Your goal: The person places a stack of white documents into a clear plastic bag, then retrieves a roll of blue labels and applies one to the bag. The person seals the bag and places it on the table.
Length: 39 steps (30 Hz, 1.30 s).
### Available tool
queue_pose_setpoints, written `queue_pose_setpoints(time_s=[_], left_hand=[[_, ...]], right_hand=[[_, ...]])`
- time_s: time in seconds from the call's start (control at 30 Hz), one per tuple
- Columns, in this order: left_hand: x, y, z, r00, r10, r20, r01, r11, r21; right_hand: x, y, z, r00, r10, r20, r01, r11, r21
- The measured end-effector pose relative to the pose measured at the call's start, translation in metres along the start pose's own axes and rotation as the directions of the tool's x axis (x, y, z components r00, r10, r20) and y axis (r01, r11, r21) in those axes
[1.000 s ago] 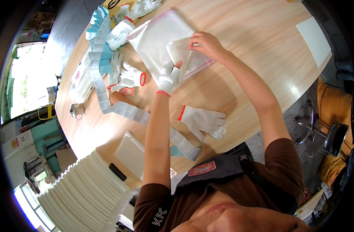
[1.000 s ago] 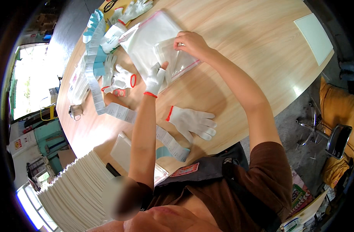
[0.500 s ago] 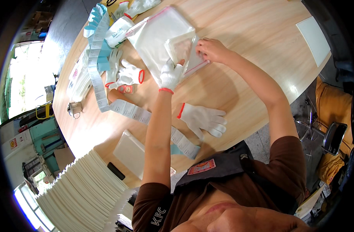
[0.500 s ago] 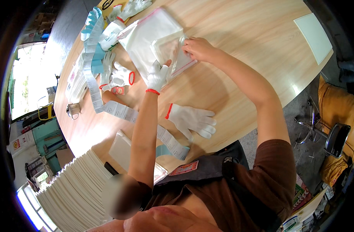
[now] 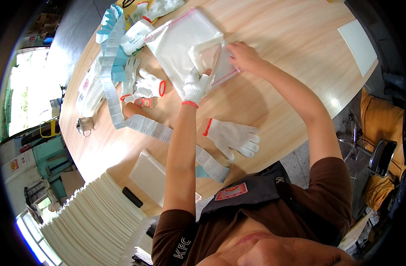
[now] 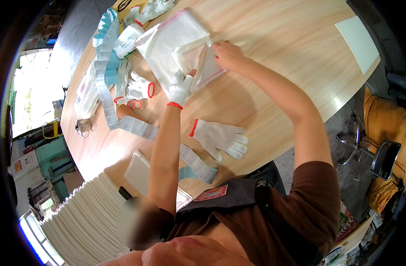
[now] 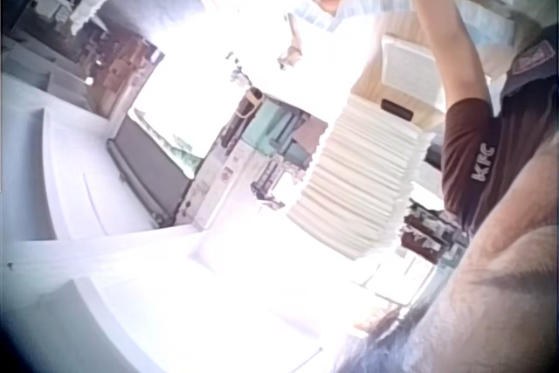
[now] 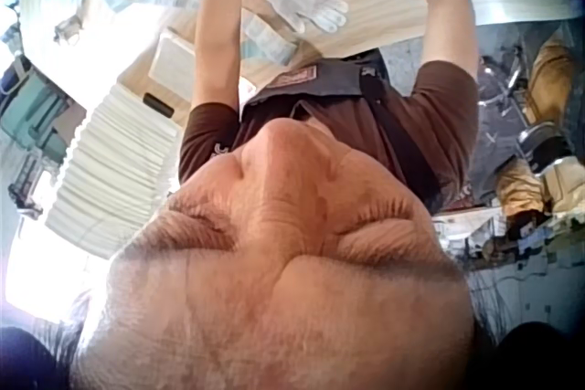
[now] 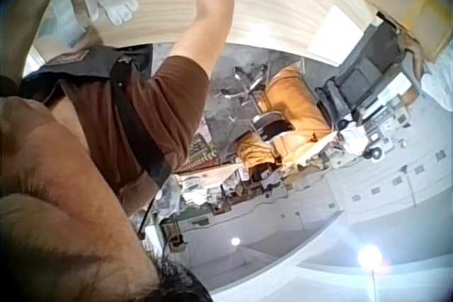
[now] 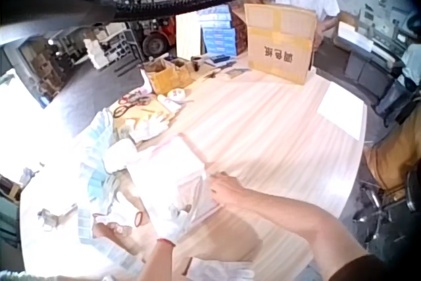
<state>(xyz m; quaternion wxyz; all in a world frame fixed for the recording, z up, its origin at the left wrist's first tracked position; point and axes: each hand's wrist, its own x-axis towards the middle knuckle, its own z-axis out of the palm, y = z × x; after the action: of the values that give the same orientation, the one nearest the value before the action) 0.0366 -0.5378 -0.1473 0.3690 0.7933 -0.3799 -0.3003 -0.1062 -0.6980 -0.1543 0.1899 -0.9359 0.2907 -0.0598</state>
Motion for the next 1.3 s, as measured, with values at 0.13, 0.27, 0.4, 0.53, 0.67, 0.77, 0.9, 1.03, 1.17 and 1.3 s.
queue_pose_setpoints(time_s=[0.13, 0.27, 0.4, 0.53, 0.67, 0.77, 0.9, 1.03, 1.17, 1.3], left_hand=[[0.004, -0.012, 0.004, 0.998, -0.065, -0.004, 0.065, 0.997, -0.039], [0.005, -0.005, 0.004, 0.991, -0.120, 0.061, 0.127, 0.983, -0.130], [0.005, -0.006, 0.004, 1.000, -0.017, -0.023, 0.017, 1.000, 0.010], [0.005, -0.007, 0.004, 1.000, -0.022, -0.012, 0.022, 1.000, -0.013], [0.007, -0.011, 0.004, 1.000, -0.007, -0.011, 0.007, 1.000, -0.003], [0.005, -0.009, 0.001, 1.000, -0.018, 0.018, 0.018, 1.000, -0.021], [0.002, 0.001, -0.001, 0.999, -0.039, 0.024, 0.040, 0.999, -0.025], [-0.002, 0.005, -0.004, 0.996, -0.062, 0.056, 0.067, 0.994, -0.081], [0.000, 0.003, -0.002, 0.998, -0.015, 0.060, 0.016, 1.000, -0.018], [-0.007, 0.012, 0.005, 0.988, 0.150, -0.035, -0.143, 0.979, 0.147]], right_hand=[[-0.010, 0.002, -0.018, 0.904, 0.398, 0.155, -0.421, 0.891, 0.169], [-0.024, -0.013, -0.003, 0.934, 0.357, -0.009, -0.354, 0.930, 0.102], [-0.029, 0.000, 0.016, 0.977, -0.130, -0.171, 0.138, 0.990, 0.034], [-0.006, 0.012, 0.013, 0.995, -0.070, -0.068, 0.083, 0.973, 0.216], [0.016, 0.005, -0.005, 0.983, -0.178, 0.052, 0.175, 0.983, 0.063], [0.029, 0.002, -0.011, 0.977, -0.187, 0.100, 0.168, 0.969, 0.179], [0.034, -0.007, -0.017, 0.982, -0.149, 0.114, 0.124, 0.972, 0.198], [0.034, -0.025, -0.030, 0.974, -0.054, 0.220, -0.056, 0.884, 0.464], [0.034, -0.038, -0.036, 0.994, -0.025, 0.109, -0.053, 0.747, 0.662], [0.037, -0.045, -0.032, 0.995, -0.053, 0.087, -0.038, 0.599, 0.800]])
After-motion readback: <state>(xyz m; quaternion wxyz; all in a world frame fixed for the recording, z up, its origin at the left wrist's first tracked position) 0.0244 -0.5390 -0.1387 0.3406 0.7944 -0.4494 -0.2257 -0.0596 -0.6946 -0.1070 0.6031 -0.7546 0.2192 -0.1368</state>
